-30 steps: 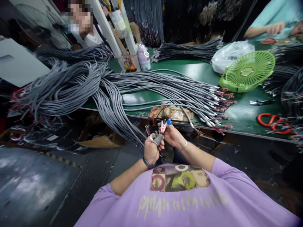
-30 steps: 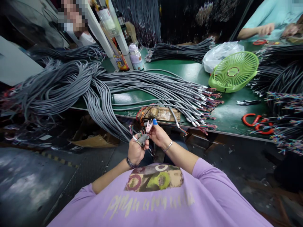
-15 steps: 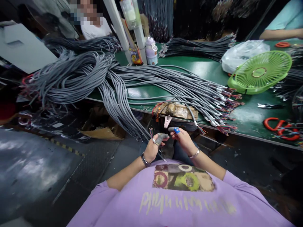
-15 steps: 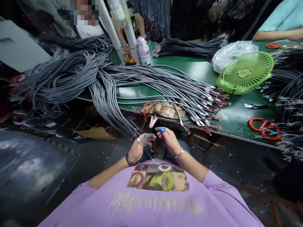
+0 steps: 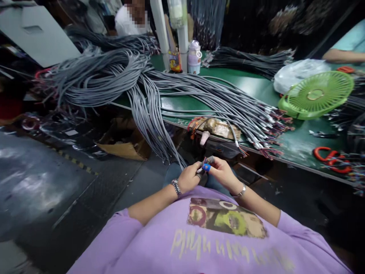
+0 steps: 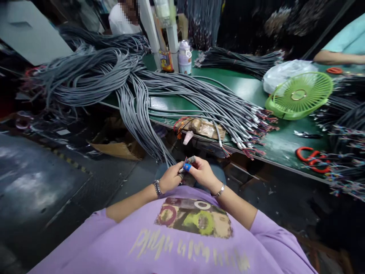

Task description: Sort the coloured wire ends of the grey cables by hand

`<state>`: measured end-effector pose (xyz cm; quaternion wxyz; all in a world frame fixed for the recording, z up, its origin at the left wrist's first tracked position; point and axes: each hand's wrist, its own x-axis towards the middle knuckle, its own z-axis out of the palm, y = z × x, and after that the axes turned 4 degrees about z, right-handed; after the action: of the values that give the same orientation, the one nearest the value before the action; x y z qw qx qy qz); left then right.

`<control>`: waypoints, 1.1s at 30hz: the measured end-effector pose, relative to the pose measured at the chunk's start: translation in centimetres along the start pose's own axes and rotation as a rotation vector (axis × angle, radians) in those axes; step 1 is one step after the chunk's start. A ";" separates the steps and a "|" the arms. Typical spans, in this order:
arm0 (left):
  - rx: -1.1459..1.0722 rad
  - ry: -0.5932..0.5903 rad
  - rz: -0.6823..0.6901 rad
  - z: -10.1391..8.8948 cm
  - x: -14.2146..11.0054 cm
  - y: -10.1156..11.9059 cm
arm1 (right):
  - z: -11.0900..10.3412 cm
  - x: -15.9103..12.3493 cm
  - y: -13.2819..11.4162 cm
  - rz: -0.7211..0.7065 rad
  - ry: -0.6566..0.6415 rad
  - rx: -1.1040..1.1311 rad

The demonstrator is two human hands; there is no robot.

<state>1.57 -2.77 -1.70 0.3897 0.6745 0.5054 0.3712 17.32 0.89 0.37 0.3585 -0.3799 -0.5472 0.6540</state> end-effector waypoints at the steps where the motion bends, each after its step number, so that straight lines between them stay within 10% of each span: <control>1: -0.046 0.002 0.001 0.1 -0.2 0.1 | -0.1 0.1 -0.1 0.016 -0.006 -0.010; 7: -0.460 0.057 -0.111 0.0 -1.0 0.5 | -0.4 0.6 -0.6 0.121 -0.027 0.011; 17: -0.509 -0.088 -0.350 -2.1 -0.1 1.4 | 0.7 1.3 -0.6 0.226 -0.065 0.185; 25: -0.623 0.261 -0.317 -1.2 0.5 0.9 | 0.6 1.8 0.5 0.115 0.075 0.072; 33: -0.545 0.286 -0.277 -1.7 1.0 0.0 | 0.5 2.8 0.2 0.163 0.068 0.047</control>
<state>0.26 -1.55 -0.87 0.5276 0.4112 0.5240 0.5272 15.54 3.10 -0.10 0.3314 -0.4368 -0.4864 0.6803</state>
